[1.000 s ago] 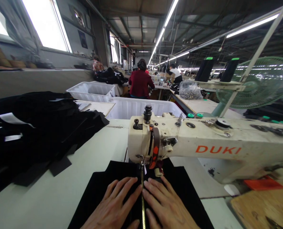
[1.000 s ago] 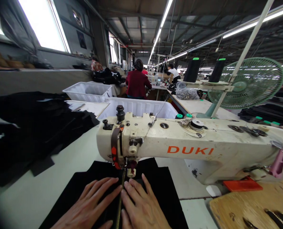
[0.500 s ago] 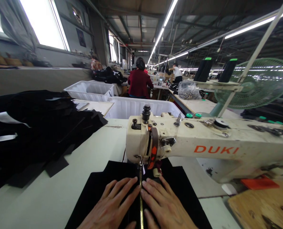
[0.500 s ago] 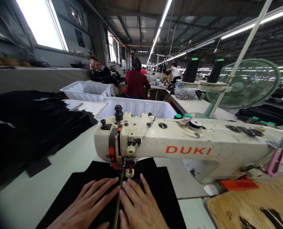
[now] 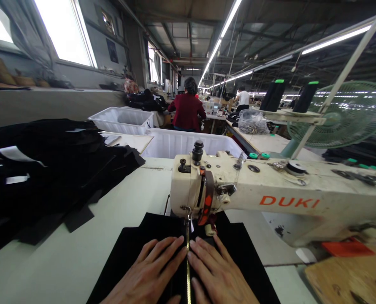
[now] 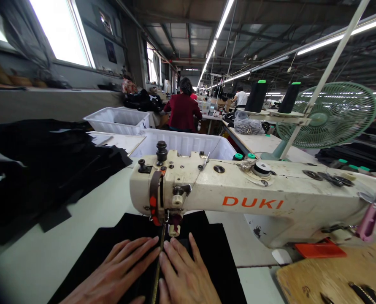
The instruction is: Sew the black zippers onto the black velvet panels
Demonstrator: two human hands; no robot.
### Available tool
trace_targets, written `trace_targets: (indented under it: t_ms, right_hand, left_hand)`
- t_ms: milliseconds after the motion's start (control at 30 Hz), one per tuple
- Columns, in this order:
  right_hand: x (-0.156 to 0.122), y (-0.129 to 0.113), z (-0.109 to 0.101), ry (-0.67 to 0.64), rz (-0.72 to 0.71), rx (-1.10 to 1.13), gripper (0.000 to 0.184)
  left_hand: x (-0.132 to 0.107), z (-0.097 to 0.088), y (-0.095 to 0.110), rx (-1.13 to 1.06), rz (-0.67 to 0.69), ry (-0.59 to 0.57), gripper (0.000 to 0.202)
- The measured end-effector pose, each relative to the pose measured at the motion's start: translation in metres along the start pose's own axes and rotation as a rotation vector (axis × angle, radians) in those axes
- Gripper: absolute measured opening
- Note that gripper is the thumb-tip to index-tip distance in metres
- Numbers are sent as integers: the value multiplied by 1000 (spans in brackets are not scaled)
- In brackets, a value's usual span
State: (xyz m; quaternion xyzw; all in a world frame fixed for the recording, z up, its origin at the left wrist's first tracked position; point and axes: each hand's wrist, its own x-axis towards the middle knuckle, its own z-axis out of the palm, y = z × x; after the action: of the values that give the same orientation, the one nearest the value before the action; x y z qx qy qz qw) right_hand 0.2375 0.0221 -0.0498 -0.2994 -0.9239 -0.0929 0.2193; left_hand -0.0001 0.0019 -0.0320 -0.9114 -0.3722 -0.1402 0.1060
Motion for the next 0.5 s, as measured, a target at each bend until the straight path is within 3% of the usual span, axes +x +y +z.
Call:
trace_targets:
  t_ms: [233, 500]
  right_hand:
    - [3, 1, -2, 8, -17, -17, 33]
    - [13, 7, -8, -17, 64, 49, 34]
  left_hand:
    - [3, 0, -1, 8, 3, -58, 61]
    - [14, -6, -2, -59, -57, -75, 63]
